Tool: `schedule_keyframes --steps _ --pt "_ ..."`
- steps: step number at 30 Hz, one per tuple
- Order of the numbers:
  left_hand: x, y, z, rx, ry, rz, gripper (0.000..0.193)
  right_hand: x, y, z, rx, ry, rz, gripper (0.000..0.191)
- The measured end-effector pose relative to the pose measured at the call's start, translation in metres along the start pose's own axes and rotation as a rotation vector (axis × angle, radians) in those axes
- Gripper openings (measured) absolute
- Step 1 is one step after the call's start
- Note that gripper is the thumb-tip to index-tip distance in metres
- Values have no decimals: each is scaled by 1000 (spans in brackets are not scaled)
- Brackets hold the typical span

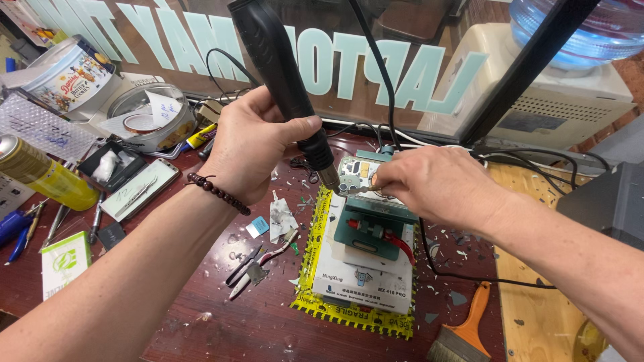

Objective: The person uses a hot air gun and a metal tool to heat and scrape a circular copper coil on a small electronic device mounted on a green stand. The device is held in place while the person repeatedly applies heat and scrapes the surface.

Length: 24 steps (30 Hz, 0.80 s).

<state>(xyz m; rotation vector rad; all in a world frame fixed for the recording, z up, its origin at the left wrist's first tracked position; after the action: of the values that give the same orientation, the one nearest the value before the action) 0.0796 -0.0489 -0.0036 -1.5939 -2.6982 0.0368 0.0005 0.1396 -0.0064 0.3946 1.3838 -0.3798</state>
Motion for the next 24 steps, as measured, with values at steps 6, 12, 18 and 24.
schedule_keyframes --steps 6,12,18,24 --pt "12 -3 0 25 21 10 24 7 -16 -17 31 -153 145 23" --pt "15 -2 -3 29 18 31 24 20 -15 -30 28 -268 138 24" --pt "1 4 1 -56 -80 -2 24 22 3 -35 18 -350 43 24" --pt "-4 12 8 -110 -114 13 26 24 17 -52 143 -378 33 25"
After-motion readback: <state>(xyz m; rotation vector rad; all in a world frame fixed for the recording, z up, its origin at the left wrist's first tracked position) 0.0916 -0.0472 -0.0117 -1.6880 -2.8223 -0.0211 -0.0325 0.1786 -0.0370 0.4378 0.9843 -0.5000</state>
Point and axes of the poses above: each hand's wrist, its own y-axis away from the middle knuckle, its own x-axis out of the palm, z = x × y, the point moved 7 cm from there along -y, towards the middle knuckle, and after that the axes turned 4 degrees about -y, right-handed, at the moved point
